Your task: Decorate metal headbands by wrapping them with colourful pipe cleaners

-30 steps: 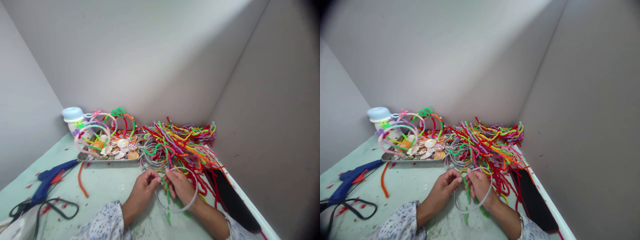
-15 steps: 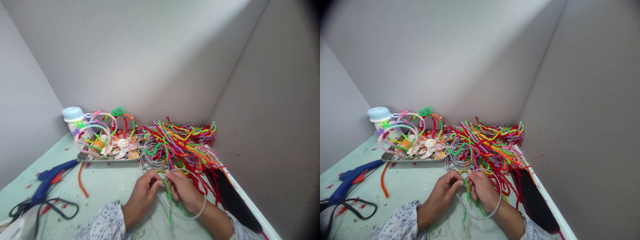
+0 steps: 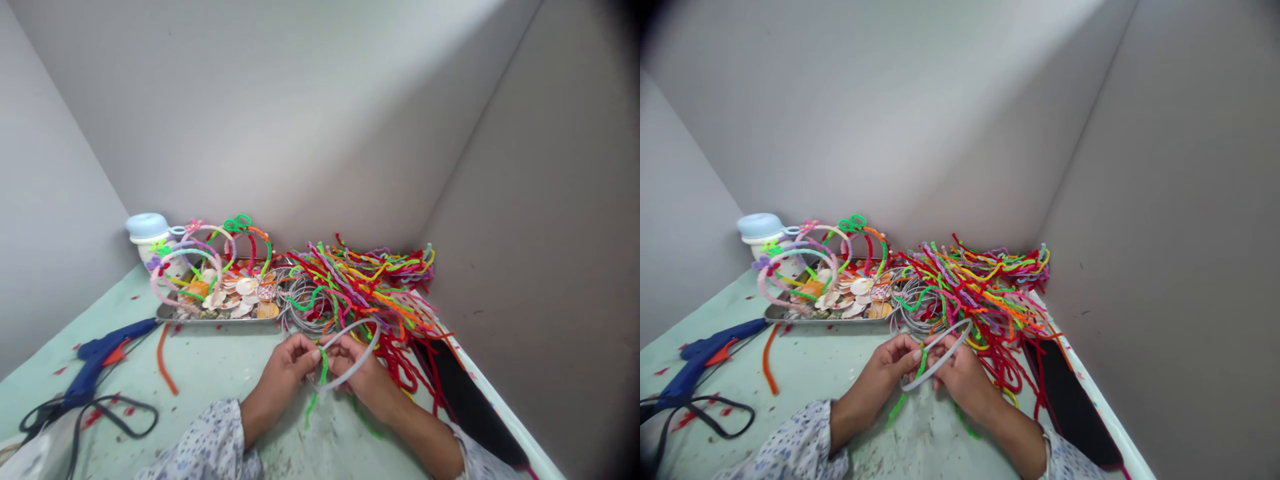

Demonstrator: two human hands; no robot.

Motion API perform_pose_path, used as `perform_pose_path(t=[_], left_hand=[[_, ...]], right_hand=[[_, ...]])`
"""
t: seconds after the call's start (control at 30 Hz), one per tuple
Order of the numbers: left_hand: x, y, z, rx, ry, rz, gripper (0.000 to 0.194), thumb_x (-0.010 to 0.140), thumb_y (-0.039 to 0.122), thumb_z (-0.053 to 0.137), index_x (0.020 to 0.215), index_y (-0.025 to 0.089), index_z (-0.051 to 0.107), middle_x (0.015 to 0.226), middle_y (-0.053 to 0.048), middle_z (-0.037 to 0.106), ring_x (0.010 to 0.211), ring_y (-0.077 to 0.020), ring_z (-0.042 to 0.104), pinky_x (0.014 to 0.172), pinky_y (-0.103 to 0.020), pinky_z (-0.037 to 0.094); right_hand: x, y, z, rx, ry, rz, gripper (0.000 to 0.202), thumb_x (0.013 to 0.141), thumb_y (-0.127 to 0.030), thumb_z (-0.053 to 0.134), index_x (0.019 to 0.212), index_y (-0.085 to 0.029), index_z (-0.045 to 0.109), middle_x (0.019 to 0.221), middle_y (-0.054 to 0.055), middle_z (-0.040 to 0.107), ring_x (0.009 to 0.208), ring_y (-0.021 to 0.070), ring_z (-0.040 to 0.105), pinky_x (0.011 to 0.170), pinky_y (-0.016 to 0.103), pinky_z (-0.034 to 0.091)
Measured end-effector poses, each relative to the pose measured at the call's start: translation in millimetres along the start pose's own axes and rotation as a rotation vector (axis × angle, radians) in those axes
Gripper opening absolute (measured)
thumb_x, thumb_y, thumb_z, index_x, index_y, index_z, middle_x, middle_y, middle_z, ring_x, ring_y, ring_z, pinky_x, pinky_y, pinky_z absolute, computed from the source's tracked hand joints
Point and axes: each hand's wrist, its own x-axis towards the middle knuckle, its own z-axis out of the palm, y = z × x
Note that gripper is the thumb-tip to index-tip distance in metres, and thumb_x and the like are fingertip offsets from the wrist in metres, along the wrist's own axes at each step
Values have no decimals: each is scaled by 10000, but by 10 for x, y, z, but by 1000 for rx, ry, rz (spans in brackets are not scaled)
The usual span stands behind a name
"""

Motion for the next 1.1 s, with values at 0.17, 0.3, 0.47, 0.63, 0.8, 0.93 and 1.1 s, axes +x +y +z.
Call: perform_pose_path(t=[0.17,0.3,0.47,0.63,0.8,0.93,1.1], left_hand=[[3,6,-10,-48,-56,-15,255,755,381,634,700,149,542,550,38,508,502,-88,430,516,-205,318],[10,-10,-15,-78,-79,-27,251,766,375,628,706,148,541,532,41,510,488,-84,426,507,-201,315],[7,-7,-11,-88,-98,-38,261,757,382,642,708,143,551,546,15,557,505,-96,464,517,-209,323],[-8,14,-3,-99,-98,-32,286,732,405,666,708,135,572,598,-2,584,540,-107,493,533,-220,340],[-9,-16,-4,-94,-100,-6,266,737,385,670,713,135,584,575,23,555,536,-92,468,543,-210,335],[-8,-25,2,-69,-101,29,236,750,355,664,713,135,587,587,24,552,557,-94,473,553,-208,347],[-13,-6,16,-69,-111,25,225,758,340,656,724,130,583,603,11,565,569,-100,476,556,-217,359]], right_hand=[[9,14,13,-73,22,-12,317,751,-380,639,955,-148,568,551,-58,536,417,72,444,389,184,320],[21,22,36,-74,55,-2,326,706,-382,676,898,-149,553,550,-54,550,417,78,475,380,183,343],[12,17,57,-52,76,13,351,683,-421,685,862,-158,538,511,-66,538,398,82,477,373,185,342],[2,22,28,-35,59,6,303,701,-393,678,842,-152,560,519,-52,562,417,89,494,388,189,349],[5,102,2,98,42,30,213,709,-321,678,793,-162,564,508,-51,578,414,75,482,415,183,342],[18,152,13,239,37,67,187,699,-273,685,763,-160,551,495,-41,592,410,70,487,406,168,336],[31,131,31,313,36,106,168,671,-238,680,719,-154,543,457,-32,587,390,67,487,381,154,326]])
